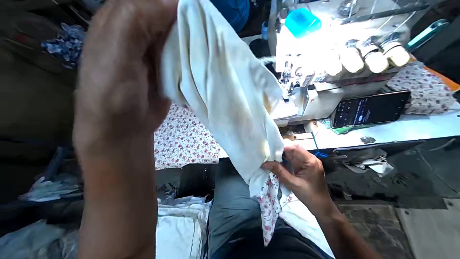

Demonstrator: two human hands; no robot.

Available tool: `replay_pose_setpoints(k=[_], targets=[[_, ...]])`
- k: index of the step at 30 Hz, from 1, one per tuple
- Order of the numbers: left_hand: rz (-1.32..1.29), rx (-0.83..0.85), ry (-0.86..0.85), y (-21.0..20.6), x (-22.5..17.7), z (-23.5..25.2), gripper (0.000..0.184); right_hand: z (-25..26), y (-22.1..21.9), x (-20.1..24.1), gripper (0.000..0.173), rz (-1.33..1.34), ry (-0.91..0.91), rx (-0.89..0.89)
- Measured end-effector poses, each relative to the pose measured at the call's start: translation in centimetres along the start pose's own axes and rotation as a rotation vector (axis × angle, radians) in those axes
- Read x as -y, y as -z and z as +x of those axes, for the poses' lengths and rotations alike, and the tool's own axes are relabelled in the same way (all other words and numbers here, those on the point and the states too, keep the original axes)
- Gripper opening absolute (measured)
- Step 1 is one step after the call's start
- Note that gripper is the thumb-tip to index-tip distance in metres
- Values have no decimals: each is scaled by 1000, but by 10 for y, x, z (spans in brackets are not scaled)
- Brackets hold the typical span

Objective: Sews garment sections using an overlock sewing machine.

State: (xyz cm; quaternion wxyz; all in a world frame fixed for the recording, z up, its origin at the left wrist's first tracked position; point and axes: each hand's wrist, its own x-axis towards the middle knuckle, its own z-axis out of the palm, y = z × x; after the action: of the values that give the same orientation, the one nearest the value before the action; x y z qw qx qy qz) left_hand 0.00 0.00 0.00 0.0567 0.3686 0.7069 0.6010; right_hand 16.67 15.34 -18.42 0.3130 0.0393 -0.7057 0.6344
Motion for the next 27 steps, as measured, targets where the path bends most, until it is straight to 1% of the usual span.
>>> replay_pose_setpoints(k=[1,2,3,4,5,6,8,10,11,13,15,17,18,19,21,22,25,26,27], targets=[[83,-72,53,7,13,9,26,1,-3,-3,19,13,-47,-16],[224,-130,95,15,31,16,18,1,-5,-8,18,-6,-109,-26],[408,-144,125,23,50,17,17,0,-5,-16,17,-48,-173,-25],[549,-114,146,28,67,12,30,-2,-4,-25,16,-100,-222,-14],[637,-61,164,31,82,2,39,-6,-3,-34,14,-142,-257,-4],[685,-29,168,27,93,-13,40,-10,-2,-43,13,-167,-282,0],[673,12,166,3,102,-57,28,-19,1,-54,12,-199,-309,8],[533,81,190,-25,111,-105,15,-23,2,-57,12,-222,-306,20],[459,112,224,-38,121,-124,14,-23,1,-57,12,-231,-295,25],[440,107,259,-62,143,-155,20,-23,0,-56,13,-264,-276,36],[535,21,269,-80,161,-174,29,-20,-1,-55,16,-311,-258,37],[619,-52,269,-94,174,-181,36,-18,0,-53,18,-328,-253,32],[642,-78,267,-100,178,-182,37,-16,1,-52,19,-313,-260,30],[649,-107,259,-105,180,-181,34,-16,2,-50,19,-283,-272,30],[563,-174,264,-108,181,-176,20,-14,4,-49,20,-201,-306,27],[438,-194,306,-105,175,-173,16,-13,6,-48,21,-161,-332,20],[-111,-252,498,-81,153,-168,12,-10,16,-45,23,-5,-441,-43],[-193,-272,533,-71,147,-168,14,-9,19,-45,24,44,-469,-63],[-159,-275,540,-59,144,-171,15,-9,22,-46,24,60,-473,-77]])
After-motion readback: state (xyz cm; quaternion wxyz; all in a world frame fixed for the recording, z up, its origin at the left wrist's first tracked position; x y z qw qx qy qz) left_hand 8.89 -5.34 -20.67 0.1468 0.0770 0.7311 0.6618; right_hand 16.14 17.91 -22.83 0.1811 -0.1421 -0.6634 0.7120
